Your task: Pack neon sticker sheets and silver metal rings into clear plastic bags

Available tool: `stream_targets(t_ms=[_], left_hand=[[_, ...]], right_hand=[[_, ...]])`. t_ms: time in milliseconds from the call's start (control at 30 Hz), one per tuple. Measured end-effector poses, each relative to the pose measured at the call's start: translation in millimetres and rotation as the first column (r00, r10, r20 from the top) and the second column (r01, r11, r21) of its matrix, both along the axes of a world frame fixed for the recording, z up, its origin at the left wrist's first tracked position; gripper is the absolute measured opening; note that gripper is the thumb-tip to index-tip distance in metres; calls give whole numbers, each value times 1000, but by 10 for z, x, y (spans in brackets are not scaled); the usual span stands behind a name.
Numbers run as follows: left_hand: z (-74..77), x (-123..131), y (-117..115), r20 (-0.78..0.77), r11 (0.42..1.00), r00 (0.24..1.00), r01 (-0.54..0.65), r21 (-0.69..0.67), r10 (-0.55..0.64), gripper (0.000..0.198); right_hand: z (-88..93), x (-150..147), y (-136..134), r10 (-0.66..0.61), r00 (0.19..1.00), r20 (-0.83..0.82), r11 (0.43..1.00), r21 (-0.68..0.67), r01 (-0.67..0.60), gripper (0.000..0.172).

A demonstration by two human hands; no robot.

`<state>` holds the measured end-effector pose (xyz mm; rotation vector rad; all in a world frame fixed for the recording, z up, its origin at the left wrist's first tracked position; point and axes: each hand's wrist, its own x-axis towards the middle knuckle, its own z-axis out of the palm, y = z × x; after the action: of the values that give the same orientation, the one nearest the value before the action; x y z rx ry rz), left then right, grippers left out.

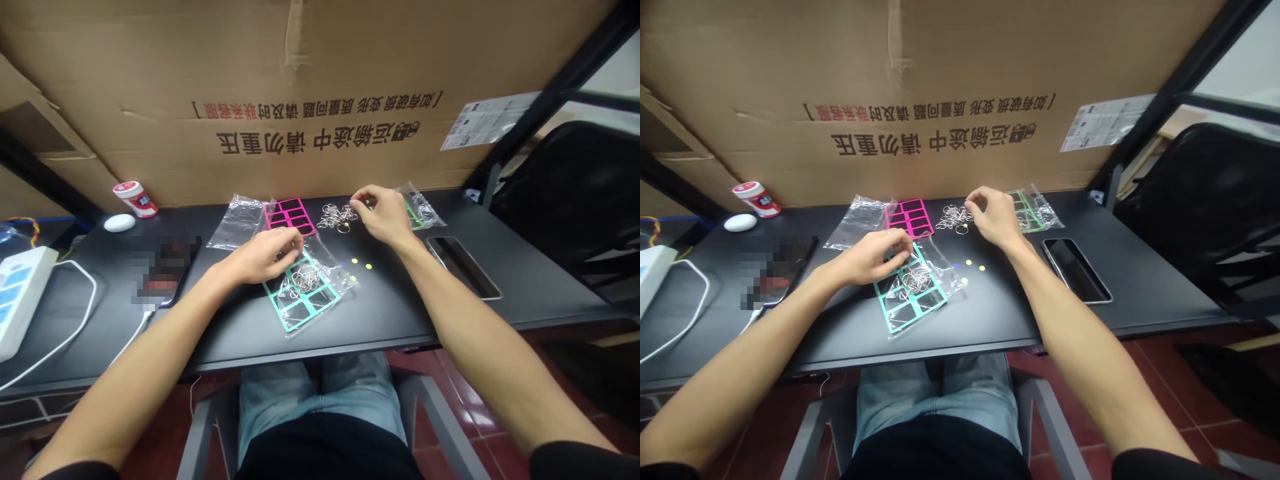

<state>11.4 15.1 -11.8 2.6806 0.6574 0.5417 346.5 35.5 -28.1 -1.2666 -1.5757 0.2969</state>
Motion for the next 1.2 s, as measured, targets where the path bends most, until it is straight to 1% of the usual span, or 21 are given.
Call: stream_targets(t_ms=[67, 200, 300, 433, 533, 633, 733, 833, 933, 1000, 1067, 1100, 1200], left_hand=[[-1, 1, 2, -2, 1000, 1000, -1, -2, 1, 12], [-4, -5, 7, -6, 1000, 1000, -5, -4, 5, 12], [-4, -11, 9, -12, 1000, 1000, -10, -3, 10, 13], [1, -10, 9, -5, 1000, 1000, 0, 2, 1, 12], [3, -9, 7, -3, 1000, 1000, 2, 7, -2, 11], [5, -9, 3, -3, 1000, 1000, 4, 15, -4, 11], [9, -6, -1, 2, 1000, 1000, 6, 11, -6, 11], [10, -3, 0, 2, 1000, 1000, 4, 5, -4, 11], [7, -1, 4, -3, 1000, 1000, 0, 2, 0, 10], [5, -1, 4, -5, 1000, 1000, 0, -1, 0, 10], [6, 0, 3, -5, 1000, 1000, 2, -1, -2, 10], [6, 0, 2, -6, 1000, 1000, 3, 0, -3, 9], [6, -3, 0, -5, 1000, 1000, 4, 9, -4, 10]], right_hand=[[1, 13, 9, -11, 1000, -14, 1000, 0, 11, 22], [-17, 8, 44, 53, 982, -181, 998, -36, -60, 30], [-20, -27, 51, 99, 925, -367, 981, -120, -152, 36], [14, -82, 9, 123, 847, -517, 931, -236, -279, 37], [29, -112, -26, 151, 808, -569, 910, -239, -339, 34], [1, -121, -29, 169, 813, -557, 927, -192, -324, 35], [-55, -111, -6, 176, 874, -453, 940, -186, -285, 36], [-101, -101, 14, 220, 945, -243, 939, -208, -272, 30], [-112, -83, 17, 279, 958, -65, 936, -203, -287, 16], [-96, -52, 6, 237, 970, 55, 959, -171, -225, 17], [-64, -7, -16, 168, 965, 201, 978, -155, -137, 19], [-45, 15, -30, 167, 947, 275, 977, -173, -122, 18], [-7, 49, -74, 284, 863, 418, 945, -273, -178, 13]])
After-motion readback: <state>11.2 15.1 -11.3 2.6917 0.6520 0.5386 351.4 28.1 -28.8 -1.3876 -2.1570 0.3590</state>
